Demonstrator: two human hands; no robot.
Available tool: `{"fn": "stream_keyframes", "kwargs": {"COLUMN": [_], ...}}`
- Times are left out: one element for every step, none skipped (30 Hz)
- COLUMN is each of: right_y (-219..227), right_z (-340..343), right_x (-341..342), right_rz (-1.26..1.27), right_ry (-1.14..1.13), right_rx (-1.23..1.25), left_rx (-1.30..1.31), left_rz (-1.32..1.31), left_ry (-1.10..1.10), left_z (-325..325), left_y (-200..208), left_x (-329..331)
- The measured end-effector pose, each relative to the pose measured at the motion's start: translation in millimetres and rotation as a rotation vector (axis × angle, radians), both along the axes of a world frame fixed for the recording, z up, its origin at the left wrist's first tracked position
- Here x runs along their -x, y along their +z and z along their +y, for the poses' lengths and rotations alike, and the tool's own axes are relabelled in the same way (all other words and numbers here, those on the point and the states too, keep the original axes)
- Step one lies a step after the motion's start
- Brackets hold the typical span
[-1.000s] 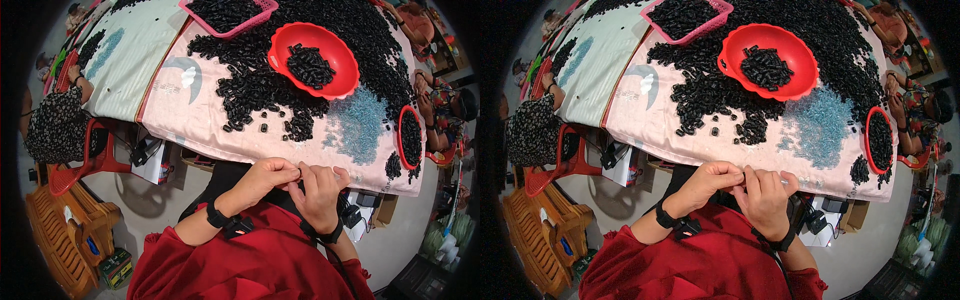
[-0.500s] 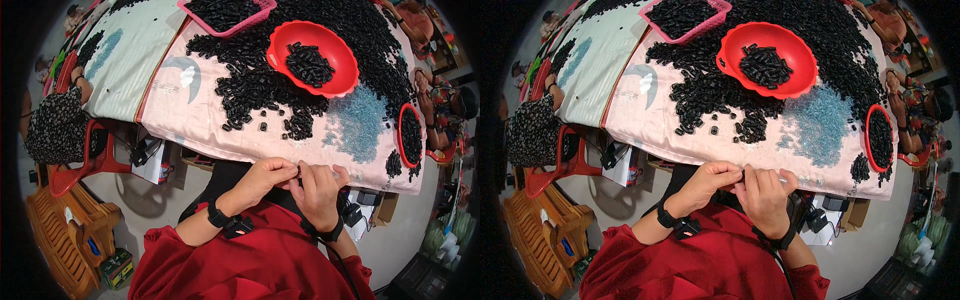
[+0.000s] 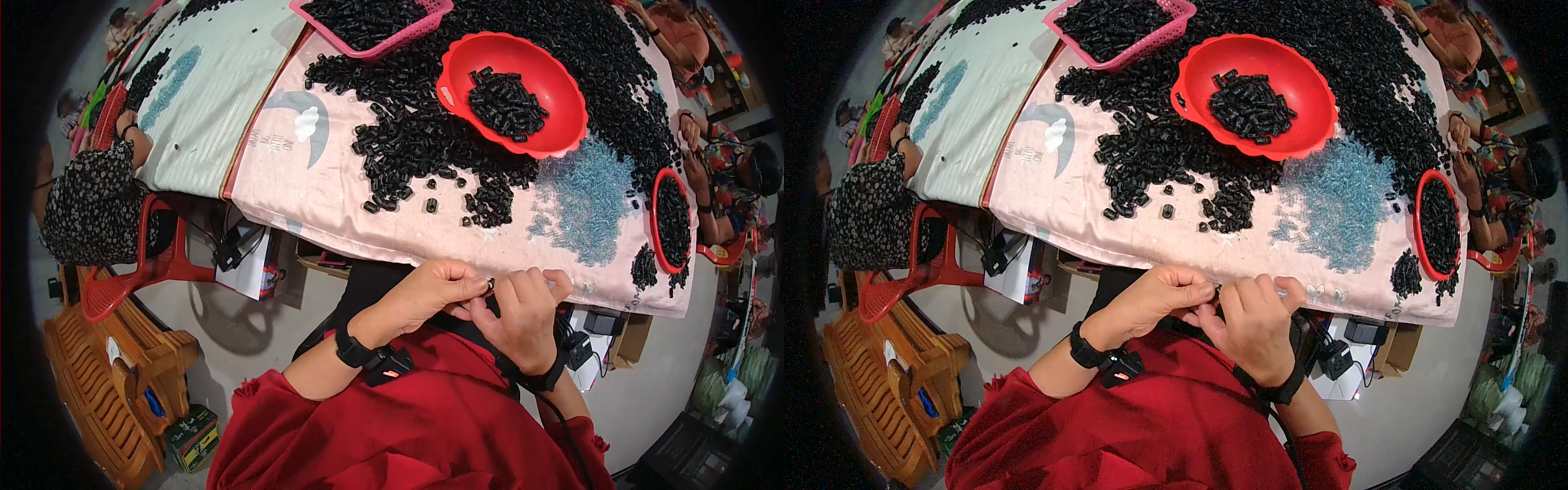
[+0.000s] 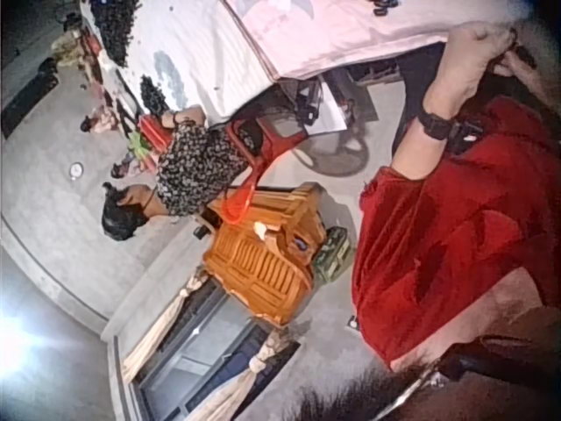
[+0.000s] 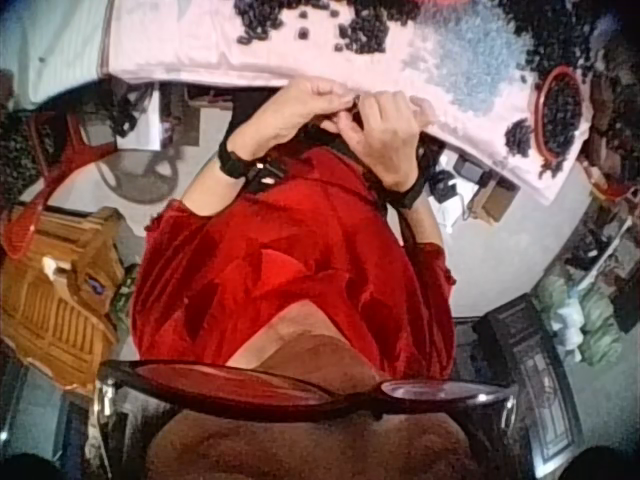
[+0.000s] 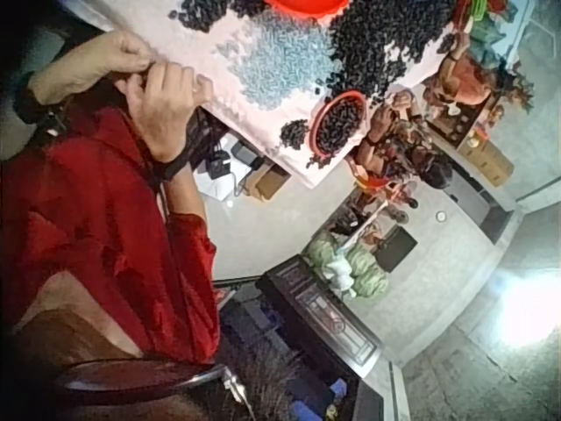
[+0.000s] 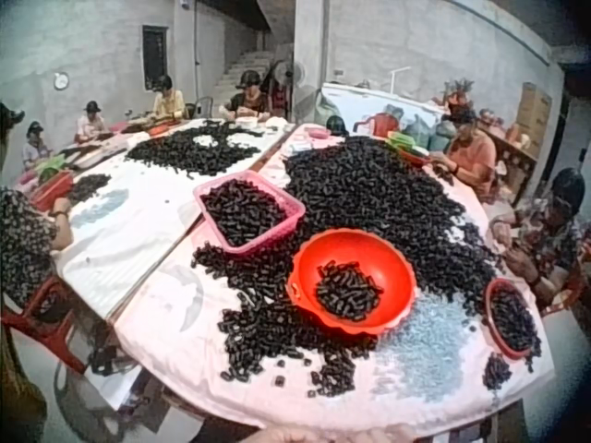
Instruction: The person repeatedly picks small black plastic pieces and light-blue pins from a table, inserts a pin into each piece, and places the assembled units into a red bowl. The camera is head-mounted and shows the hands and table from above.
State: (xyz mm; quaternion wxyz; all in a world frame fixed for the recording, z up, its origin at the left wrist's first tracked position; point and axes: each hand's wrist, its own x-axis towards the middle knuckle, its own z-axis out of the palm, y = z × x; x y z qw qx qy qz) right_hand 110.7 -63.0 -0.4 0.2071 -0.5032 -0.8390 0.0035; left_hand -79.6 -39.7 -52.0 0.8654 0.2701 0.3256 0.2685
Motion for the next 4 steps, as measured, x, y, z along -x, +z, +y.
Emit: {"fn": "stream_keyframes", "kwargs": {"right_y": [-0.6,-2.0,-3.9,-3.7], "right_z": [0.1,0.0,-0.3,-0.3], "right_x": [-0.7,-1.6,-2.6,-3.1], "right_rz": [0.017,0.034,0.050,0.048], "right_ry": [0.023,0.045,0.066,0.065], "right_rx": [0.009,0.019,0.028,0.027], "left_rx": [-0.002,-0.004,-0.006,-0.019], "left_rz": [-0.003,-0.006,-0.010,0.003], "left_ry": [-0.011,-0.022,-0.035,-0.062], "left_z": [-0.4,-0.7,-0.7,-0.5], "left_y": [-3.3,-6.2,-8.7,-10.4], "left_x": [0.3,0.8,1.2,2.0]}}
